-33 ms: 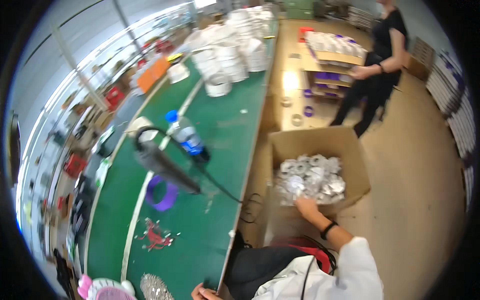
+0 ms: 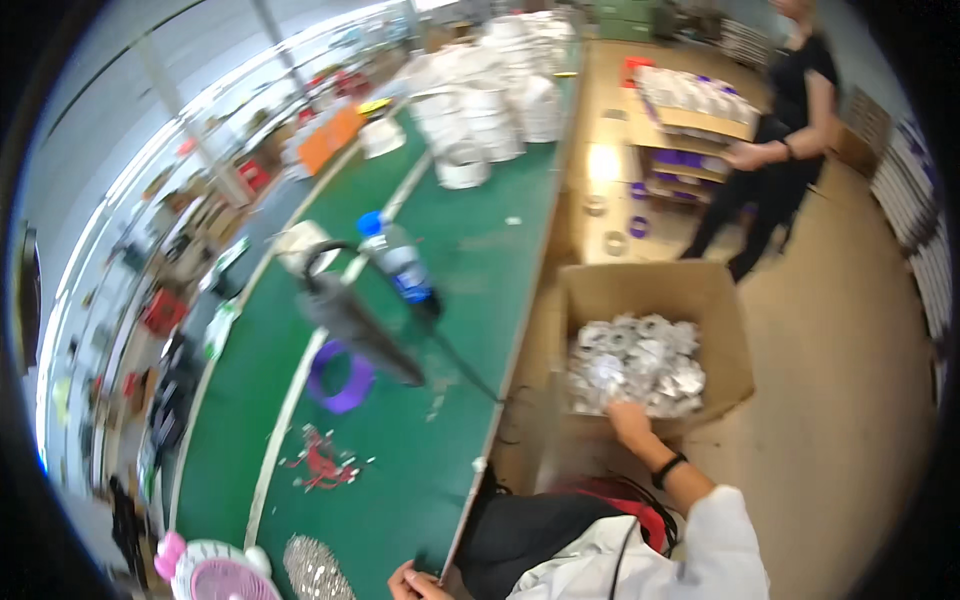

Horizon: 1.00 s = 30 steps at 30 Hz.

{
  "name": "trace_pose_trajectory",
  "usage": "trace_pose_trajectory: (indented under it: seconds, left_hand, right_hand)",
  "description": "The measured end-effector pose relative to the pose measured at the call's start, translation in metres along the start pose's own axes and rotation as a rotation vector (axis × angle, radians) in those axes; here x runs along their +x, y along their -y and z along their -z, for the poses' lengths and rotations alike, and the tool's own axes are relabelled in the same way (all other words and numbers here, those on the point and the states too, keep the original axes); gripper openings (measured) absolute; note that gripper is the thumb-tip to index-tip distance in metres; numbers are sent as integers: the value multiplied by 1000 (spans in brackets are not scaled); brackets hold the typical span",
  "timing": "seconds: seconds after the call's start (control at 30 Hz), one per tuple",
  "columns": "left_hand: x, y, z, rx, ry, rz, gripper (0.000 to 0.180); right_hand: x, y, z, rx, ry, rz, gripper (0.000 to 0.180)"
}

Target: The person uses a handheld rotary tool to drill holes into white plastic circular frames containing red and white wires. They repeatedly pick up frames, drill them, and place them into a purple container or onto a stack. The person also handles small metal screws and other plastic components on a green workbench.

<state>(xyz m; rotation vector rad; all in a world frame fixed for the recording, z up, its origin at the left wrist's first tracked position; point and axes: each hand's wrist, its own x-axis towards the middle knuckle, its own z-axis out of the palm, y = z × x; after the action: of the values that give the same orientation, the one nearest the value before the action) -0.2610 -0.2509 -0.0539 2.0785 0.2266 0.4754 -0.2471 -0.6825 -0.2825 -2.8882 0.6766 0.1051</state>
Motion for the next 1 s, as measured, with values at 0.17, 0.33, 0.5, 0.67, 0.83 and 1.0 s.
trace_pose_trajectory:
  seconds: [0.17,0.33,0.5,0.67,0.83,1.0]
  left_hand:
    - [5,4,5,-8,-12,60,18]
    - [4,7,9,-89,-35,86,19]
    - [11,4,11,-59,-5,55,17]
    - [17,10,23,-132,-2,75,11]
    - [19,18,34,-36,116,262,13]
    - [26,8,25,-59,51,112,14]
  right_hand:
    - [-1,14,30,170,-112,-84,18]
    - [19,21,36,129,-53,-121,25]
    - [25,17,36,120,51,-43,31]
    - [27,14,38,258,-41,189,41]
    - [21,86,103,614,-380,209,33]
    - [46,125,174,920,-467,106,27]
